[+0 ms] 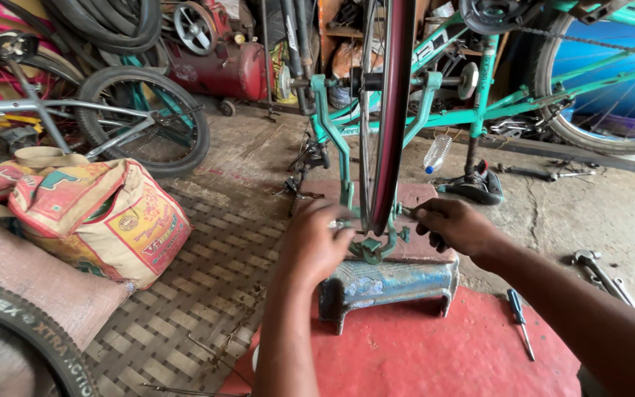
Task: The person spins a bicycle wheel mounted on a truing stand and uses their hands to check the alignment of the rim.
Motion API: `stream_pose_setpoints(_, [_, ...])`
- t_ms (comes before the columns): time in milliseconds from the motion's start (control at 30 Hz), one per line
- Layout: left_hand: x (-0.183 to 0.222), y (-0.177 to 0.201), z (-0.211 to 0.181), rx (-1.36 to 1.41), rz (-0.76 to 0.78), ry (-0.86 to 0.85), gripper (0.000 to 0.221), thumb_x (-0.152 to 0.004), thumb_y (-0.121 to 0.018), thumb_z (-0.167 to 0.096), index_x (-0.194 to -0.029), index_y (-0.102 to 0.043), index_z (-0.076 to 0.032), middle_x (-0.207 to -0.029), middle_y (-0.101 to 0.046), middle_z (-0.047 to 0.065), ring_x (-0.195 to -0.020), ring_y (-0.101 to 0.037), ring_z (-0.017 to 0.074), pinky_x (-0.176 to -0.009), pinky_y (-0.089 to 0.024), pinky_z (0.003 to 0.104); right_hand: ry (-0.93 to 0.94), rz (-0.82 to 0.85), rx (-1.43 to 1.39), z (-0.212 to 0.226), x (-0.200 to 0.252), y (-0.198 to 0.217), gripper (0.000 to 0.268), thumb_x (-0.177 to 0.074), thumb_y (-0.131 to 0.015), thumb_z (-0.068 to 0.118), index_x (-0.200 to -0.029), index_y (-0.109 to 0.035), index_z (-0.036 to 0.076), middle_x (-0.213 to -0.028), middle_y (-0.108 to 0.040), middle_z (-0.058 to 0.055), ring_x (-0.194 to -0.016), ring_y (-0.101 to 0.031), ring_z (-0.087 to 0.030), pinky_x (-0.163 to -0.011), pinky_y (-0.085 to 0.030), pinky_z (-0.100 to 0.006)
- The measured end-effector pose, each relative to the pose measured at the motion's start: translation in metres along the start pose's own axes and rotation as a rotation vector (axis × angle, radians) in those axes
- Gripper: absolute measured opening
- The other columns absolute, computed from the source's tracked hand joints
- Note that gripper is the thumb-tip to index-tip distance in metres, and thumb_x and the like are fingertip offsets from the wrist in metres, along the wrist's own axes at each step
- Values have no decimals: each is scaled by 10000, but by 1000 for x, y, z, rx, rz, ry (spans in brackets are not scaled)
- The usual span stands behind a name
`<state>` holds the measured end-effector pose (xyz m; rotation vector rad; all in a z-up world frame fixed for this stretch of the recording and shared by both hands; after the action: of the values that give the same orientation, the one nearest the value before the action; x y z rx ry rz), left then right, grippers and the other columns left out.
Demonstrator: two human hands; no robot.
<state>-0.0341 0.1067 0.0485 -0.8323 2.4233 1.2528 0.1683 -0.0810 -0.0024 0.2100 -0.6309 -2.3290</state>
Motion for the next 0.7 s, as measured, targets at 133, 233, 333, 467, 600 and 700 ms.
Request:
stream_pose_setpoints(133, [13, -22, 56, 388, -189, 131, 356, -878, -706, -132, -1227, -669, -75, -1216, -713, 118, -1122, -676, 267, -940, -526, 389, -80, 25, 127, -4, 7, -9, 386, -993, -584, 343, -1230, -693, 58, -907, -730, -73, -677, -639, -148, -625, -562, -330])
stream_pose_setpoints(233, [13, -46, 78, 471, -154, 312, 353, -896, -687, -149, -1244, -650, -97, -1145, -728, 114, -1045, -708, 247, -893, -544, 374, -73, 18, 99, -2, 11, -10, 385, -990, -588, 327, -1249, -703, 66, -899, -712, -75, -670, -632, -146, -605, -551, -337])
stream_pose_setpoints(333, [11, -50, 77, 228, -242, 300, 225, -918, -705, -176, -1107, -703, -54, -1040, -741, 155, -934, -730, 291, -827, -548, 397, -64, 34, 91, -3, 11, -8, 383, -988, -589, 319, -1278, -698, 93, -894, -711, -64, -672, -629, -139, -598, -548, -328])
stream_pose_setpoints(467, [7, -35, 53, 171, -384, 130, 196, -916, -704, -232, -954, -747, -45, -907, -740, 166, -850, -712, 352, -746, -541, 427, -30, 39, 87, -5, 10, -6, 373, -976, -598, 297, -1273, -707, 97, -886, -716, -59, -673, -635, -136, -594, -552, -324])
stream_pose_setpoints(600, [-6, -15, 26, 234, -331, 11, 370, -982, -664, -403, -916, -753, -49, -762, -711, 110, -705, -706, 289, -653, -525, 421, -47, 36, 119, -11, 8, -7, 371, -971, -601, 308, -1268, -707, 112, -891, -717, -43, -674, -643, -134, -601, -573, -329])
stream_pose_setpoints(700, [-11, -11, 13, 272, -121, 153, 484, -974, -645, -493, -807, -766, -55, -637, -643, 84, -584, -609, 235, -573, -470, 410, -4, 33, 160, -12, 4, -9, 384, -967, -620, 341, -1241, -724, 94, -887, -729, -51, -662, -650, -132, -605, -572, -327])
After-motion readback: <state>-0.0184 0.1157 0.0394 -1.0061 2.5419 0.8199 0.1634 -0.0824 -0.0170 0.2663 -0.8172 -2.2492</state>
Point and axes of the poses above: each hand's wrist, its own x-axis away from the middle knuckle, its own y-axis out of the back of the hand, z = x × y, the point moved 5 cm from there along -x, towards the middle knuckle
